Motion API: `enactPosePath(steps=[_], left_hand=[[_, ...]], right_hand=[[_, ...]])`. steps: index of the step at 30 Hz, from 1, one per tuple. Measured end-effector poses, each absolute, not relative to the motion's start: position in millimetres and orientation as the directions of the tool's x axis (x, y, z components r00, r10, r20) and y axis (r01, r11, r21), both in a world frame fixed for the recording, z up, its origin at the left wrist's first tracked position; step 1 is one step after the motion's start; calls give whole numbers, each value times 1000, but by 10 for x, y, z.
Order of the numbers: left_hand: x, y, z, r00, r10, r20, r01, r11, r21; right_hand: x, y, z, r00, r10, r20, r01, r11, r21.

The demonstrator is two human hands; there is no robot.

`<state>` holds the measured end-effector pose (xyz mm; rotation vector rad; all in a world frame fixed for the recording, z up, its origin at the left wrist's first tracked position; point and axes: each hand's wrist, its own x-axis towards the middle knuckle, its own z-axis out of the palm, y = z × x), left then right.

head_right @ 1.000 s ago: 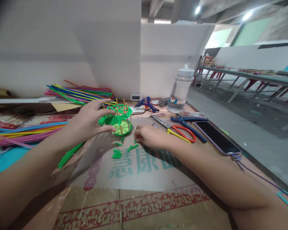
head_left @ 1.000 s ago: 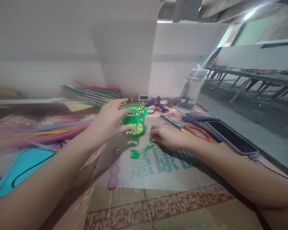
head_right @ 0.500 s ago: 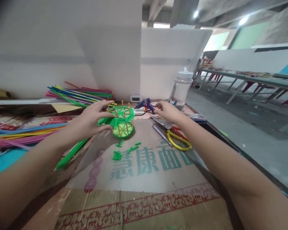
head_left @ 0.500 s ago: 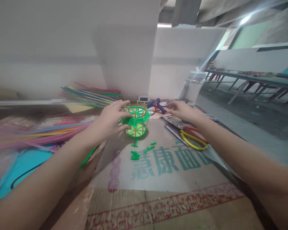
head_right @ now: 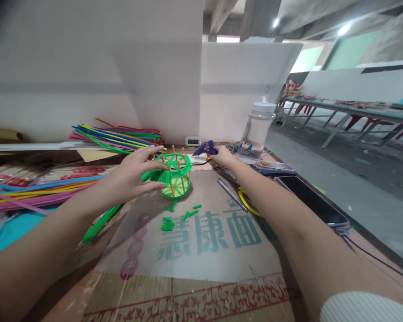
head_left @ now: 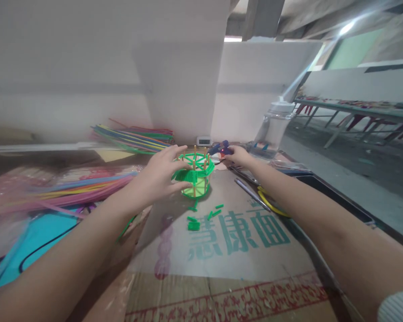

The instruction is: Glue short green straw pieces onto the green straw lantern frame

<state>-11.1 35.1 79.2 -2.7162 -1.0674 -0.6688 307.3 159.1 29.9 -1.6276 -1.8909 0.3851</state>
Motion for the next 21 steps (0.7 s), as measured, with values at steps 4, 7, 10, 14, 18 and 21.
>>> enactPosePath(steps=[4, 7, 10, 14, 18, 21], left_hand=[[-92, 345, 789, 644, 604, 470, 663, -747, 54], [-74, 345, 788, 647, 599, 471, 656, -753, 56], [-59, 344, 789, 649, 600, 468, 656, -753, 54], [-48, 339, 780, 647, 594, 479, 652, -756, 57], [-41, 342, 760, 638, 595, 489, 659, -750, 54], [-35, 349, 749, 640, 583, 500, 655, -755, 41]], right_hand=[[3147, 1497, 384, 15, 950, 312, 744, 198, -639], [3231, 1325, 467, 79, 940, 331, 707, 181, -683], [3229, 1041, 574, 148, 916, 372, 598, 217, -771], [3072, 529, 713, 85, 890, 447, 378, 386, -841], [2925, 111, 703, -110, 842, 528, 402, 524, -751], [2879, -18, 620, -197, 812, 549, 518, 562, -645]])
